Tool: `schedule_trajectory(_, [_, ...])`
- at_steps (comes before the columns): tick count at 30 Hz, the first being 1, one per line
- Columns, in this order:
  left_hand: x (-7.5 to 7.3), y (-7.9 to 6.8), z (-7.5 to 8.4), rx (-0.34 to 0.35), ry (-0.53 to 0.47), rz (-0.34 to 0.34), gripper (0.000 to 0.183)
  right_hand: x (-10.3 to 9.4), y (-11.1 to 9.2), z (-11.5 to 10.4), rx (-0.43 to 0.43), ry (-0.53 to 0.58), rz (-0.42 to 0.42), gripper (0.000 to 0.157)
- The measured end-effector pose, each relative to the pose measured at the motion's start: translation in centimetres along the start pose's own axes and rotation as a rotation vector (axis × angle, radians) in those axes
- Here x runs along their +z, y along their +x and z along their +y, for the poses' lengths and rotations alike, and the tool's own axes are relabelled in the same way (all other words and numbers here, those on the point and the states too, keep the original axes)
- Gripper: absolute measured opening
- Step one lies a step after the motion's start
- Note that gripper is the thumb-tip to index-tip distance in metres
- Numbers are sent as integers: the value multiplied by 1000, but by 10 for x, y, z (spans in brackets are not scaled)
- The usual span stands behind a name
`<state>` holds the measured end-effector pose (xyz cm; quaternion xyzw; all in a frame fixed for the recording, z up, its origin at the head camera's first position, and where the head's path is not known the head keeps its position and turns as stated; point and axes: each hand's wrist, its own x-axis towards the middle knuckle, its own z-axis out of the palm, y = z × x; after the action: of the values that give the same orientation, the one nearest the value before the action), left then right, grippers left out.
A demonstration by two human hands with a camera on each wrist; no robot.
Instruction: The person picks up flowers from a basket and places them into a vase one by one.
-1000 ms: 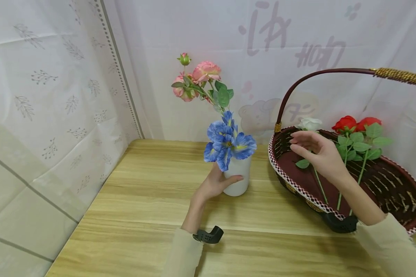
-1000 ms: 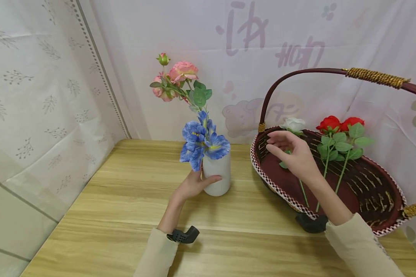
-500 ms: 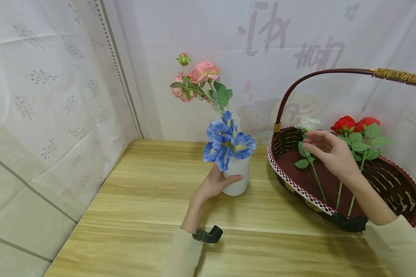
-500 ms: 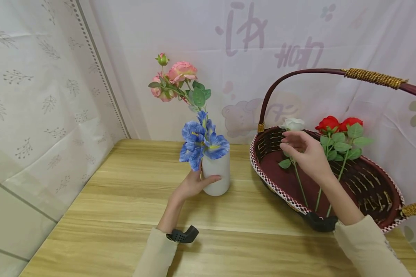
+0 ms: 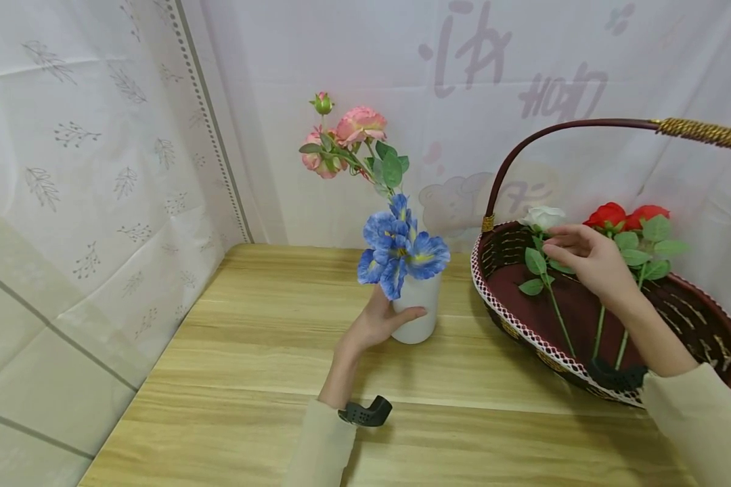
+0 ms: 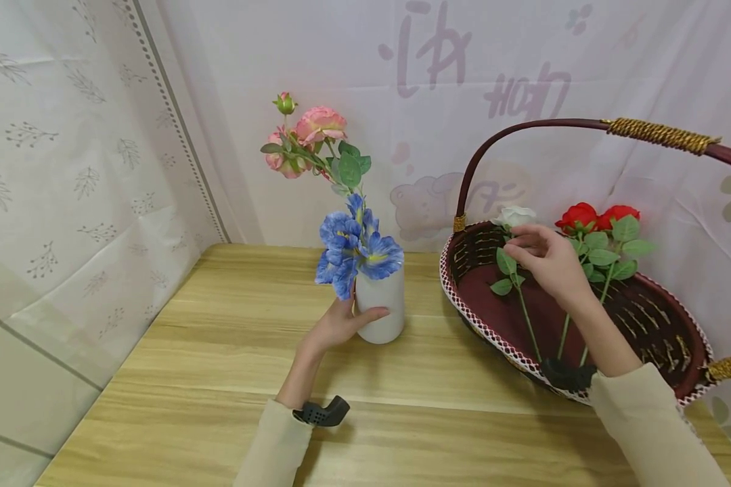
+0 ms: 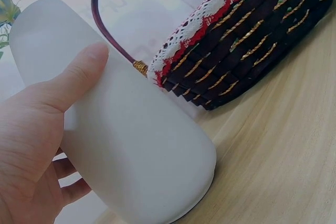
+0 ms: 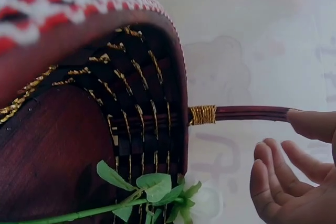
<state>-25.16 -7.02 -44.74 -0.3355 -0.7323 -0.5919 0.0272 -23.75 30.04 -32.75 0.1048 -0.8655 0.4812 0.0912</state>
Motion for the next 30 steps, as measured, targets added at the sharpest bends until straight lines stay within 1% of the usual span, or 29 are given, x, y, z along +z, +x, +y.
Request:
schedule_trajectory(4, [0, 1, 1, 14, -2, -1, 96, -4, 2, 1, 60, -46, -31, 31])
schedule_trajectory(8, [1, 2, 1, 34, -8, -1, 95, -7, 6, 6, 126, -94, -60, 45])
schedule_trajectory(10, [1, 1, 4, 29, -15, 2, 94, -8, 8, 9, 147, -120, -75, 53])
schedule_trajectory(13, [0, -2, 18, 7, -25, 2, 91, -10, 11, 15, 169, -158, -96, 60])
schedule_trajectory(17, [-3, -5, 36, -23, -29, -6, 88, -13, 15, 24, 219, -192, -129, 66])
schedule_trajectory(20, [-3, -5, 38, -40, -31, -7, 88, -14, 18, 31, 259, -209, -164, 69])
schedule_trajectory(22, [-4, -5, 38, -42, -32, -6, 89, -14, 19, 35, 279, -200, -191, 69])
schedule_trajectory(23, [-3, -4, 35, -42, -32, -5, 89, -14, 19, 36, 289, -194, -206, 69])
schedule_trajectory(27, [0, -2, 17, -25, -24, 2, 92, -14, 21, 41, 313, -180, -251, 70])
schedule_trajectory(29, [1, 0, 7, -17, -20, 6, 94, -15, 22, 44, 321, -193, -265, 71])
schedule_trajectory(30, [2, 0, 5, -14, -17, 7, 96, -15, 22, 45, 324, -200, -271, 71])
